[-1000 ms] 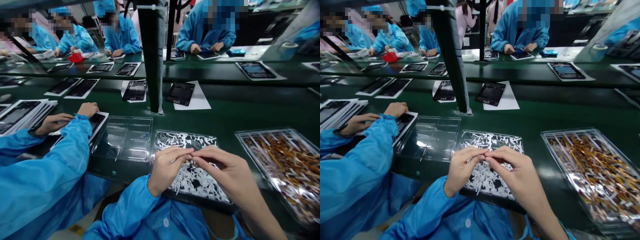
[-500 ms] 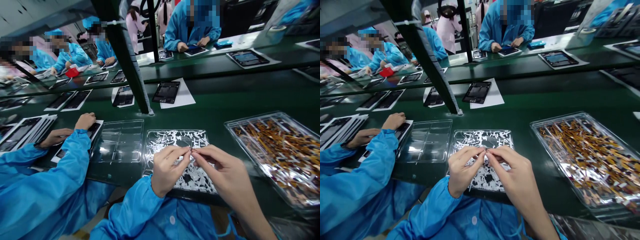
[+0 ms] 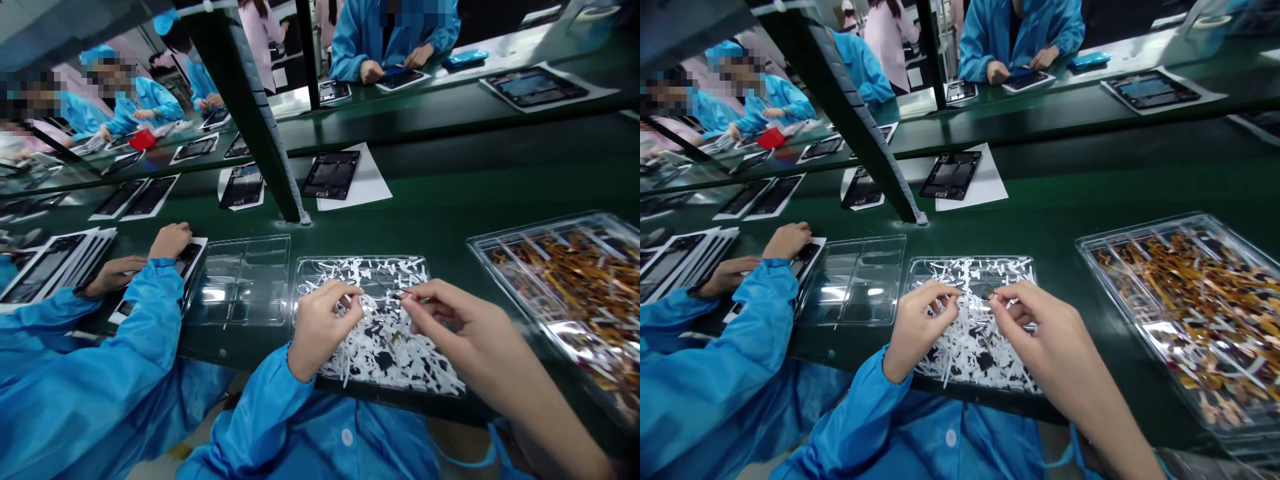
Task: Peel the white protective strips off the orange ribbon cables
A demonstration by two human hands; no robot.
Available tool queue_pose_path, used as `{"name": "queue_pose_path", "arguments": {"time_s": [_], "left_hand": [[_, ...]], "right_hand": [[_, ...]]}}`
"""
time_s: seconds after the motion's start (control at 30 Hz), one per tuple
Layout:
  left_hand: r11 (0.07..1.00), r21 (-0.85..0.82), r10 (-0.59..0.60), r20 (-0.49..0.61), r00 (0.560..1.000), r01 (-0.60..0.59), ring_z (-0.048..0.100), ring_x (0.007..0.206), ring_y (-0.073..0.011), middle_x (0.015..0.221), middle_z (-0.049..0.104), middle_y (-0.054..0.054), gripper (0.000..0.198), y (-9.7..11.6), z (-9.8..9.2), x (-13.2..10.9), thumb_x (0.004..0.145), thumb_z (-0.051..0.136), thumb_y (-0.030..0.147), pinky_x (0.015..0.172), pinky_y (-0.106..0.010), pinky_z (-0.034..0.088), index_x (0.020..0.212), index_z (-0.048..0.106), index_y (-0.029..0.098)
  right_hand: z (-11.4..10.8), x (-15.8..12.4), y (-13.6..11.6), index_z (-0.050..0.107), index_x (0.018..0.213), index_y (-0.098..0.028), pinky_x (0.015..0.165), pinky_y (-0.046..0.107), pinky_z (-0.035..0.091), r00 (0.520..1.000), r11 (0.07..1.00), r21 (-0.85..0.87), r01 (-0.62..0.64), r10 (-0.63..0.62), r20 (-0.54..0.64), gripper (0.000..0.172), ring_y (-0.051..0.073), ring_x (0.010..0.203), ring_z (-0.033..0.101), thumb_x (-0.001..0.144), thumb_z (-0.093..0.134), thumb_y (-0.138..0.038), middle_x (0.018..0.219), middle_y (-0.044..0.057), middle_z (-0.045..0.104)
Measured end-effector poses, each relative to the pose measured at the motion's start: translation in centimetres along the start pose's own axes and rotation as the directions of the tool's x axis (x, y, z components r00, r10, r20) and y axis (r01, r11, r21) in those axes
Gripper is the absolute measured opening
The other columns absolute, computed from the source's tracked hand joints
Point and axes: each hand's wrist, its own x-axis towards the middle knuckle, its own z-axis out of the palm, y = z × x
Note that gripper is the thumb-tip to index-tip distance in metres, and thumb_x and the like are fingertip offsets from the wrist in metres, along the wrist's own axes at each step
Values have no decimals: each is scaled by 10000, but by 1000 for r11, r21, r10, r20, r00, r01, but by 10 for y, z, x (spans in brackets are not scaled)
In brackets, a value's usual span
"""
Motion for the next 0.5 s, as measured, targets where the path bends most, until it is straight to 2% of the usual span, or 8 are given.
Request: {"name": "queue_pose_path", "arguments": {"time_s": [0.1,0.2,0.27,0.37,0.43,0.5], "left_hand": [[975,-193,-100,72,992,112,691,789,-144,1024,763,-59,280,-2,-1,1,909,657,137,606,-241,562,1159,756,216],[956,-271,-103,35,994,108,686,781,-143,942,764,-47,178,1,3,5,909,692,151,602,-239,553,1046,789,210],[958,-268,-109,-15,994,101,682,759,-138,873,764,-38,116,2,6,7,916,693,142,583,-234,540,924,796,194],[969,-225,-121,-92,988,98,696,771,-133,921,768,-49,155,2,6,7,955,656,141,584,-232,551,1006,794,190],[992,-122,-35,-172,985,14,697,789,-128,960,755,-54,164,2,5,4,971,650,160,614,-240,571,1067,778,197],[991,42,134,-199,971,-129,704,811,-131,976,747,-52,145,2,4,1,956,689,189,652,-254,593,1081,761,197]], "right_hand": [[0,12,2,727,903,-251,488,290,470,991,999,23,-35,32,134,323,182,568,639,953,601,-544,669,19,686],[8,21,5,755,955,-246,490,280,455,973,999,39,-24,14,230,348,168,586,612,966,590,-552,704,21,691],[12,24,9,772,1018,-248,526,278,484,971,997,65,-47,30,238,354,168,635,634,964,606,-556,766,30,715],[14,25,17,791,1068,-258,584,280,526,975,990,107,-93,69,210,358,160,668,654,941,654,-564,831,33,735],[13,25,20,801,1073,-264,601,282,539,975,985,138,-106,77,207,348,157,662,657,941,662,-555,810,28,726],[12,23,20,806,1085,-271,611,284,547,973,979,173,-106,67,221,334,161,668,665,954,654,-537,775,24,712]]}}
